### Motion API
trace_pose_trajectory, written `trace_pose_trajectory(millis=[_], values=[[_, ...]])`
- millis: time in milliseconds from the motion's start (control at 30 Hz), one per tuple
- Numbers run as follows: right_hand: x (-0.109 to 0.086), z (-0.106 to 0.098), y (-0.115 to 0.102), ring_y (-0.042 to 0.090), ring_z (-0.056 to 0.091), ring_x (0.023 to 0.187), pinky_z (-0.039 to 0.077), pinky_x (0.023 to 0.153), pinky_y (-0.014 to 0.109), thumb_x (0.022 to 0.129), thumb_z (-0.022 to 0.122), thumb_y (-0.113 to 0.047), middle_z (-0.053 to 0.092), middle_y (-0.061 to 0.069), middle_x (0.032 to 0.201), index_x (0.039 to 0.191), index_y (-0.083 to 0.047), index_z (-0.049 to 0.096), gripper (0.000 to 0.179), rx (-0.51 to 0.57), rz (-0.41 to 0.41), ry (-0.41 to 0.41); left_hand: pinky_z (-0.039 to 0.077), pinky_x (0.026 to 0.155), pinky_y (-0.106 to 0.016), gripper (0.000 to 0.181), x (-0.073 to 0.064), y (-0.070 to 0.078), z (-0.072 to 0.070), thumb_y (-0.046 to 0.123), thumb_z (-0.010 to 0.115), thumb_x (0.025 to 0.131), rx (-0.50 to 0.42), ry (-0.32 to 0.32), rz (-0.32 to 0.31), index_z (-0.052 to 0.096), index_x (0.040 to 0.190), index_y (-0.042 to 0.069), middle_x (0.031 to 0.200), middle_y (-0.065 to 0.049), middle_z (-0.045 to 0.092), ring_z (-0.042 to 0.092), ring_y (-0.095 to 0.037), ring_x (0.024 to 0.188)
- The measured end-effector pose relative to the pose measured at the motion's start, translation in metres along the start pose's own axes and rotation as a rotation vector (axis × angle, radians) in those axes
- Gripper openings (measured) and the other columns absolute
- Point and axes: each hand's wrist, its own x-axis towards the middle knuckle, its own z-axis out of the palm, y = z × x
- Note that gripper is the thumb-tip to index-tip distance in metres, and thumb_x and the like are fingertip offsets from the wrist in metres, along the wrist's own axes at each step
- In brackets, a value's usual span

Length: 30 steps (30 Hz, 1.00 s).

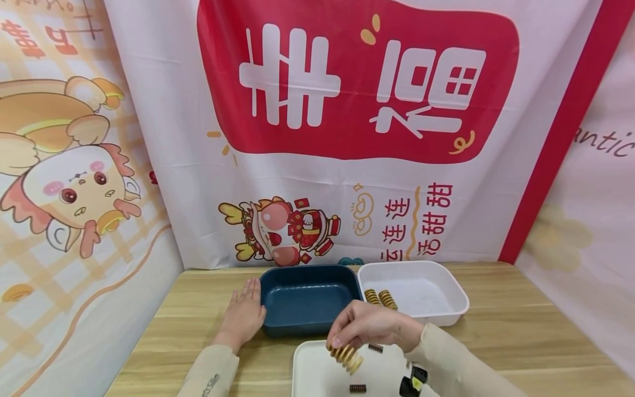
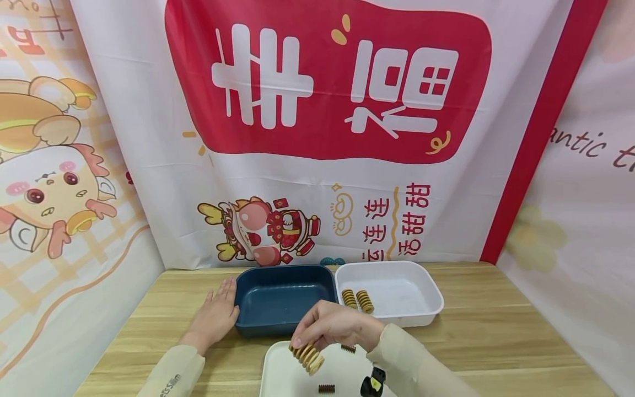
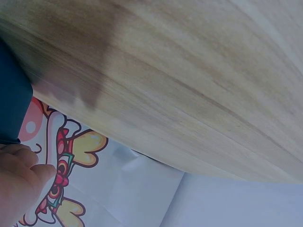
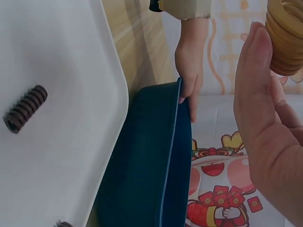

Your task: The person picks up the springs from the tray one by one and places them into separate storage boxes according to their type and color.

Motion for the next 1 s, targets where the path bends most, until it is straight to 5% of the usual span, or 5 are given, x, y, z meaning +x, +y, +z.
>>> trace_pose_trajectory(millis=[633, 1000], values=[[0.000, -0.034, 0.001, 0.010, 0.064, 0.065, 0.055, 0.062, 0.025, 0.087, 0.064, -0.006, 0.069, 0.005, 0.077, 0.088, -0.001, 0.072, 0.009, -0.085, 0.031, 0.198, 0.016, 0.111, -0.057, 0.063, 0.000, 0.001, -0.001, 0.023, 0.045, 0.096, -0.009, -0.016, -0.014, 0.025, 0.143, -0.014, 0.150, -0.028, 0.024, 0.019, -0.039, 0.141], [-0.008, -0.059, -0.003, 0.015, 0.065, 0.064, 0.057, 0.065, 0.032, 0.088, 0.067, -0.012, 0.069, 0.009, 0.076, 0.094, 0.009, 0.070, 0.022, -0.247, 0.014, 0.362, 0.016, 0.111, -0.057, 0.064, 0.000, 0.000, -0.002, 0.023, 0.044, 0.096, -0.005, -0.026, -0.021, 0.024, 0.144, -0.014, 0.151, -0.028, 0.023, 0.019, -0.039, 0.141]])
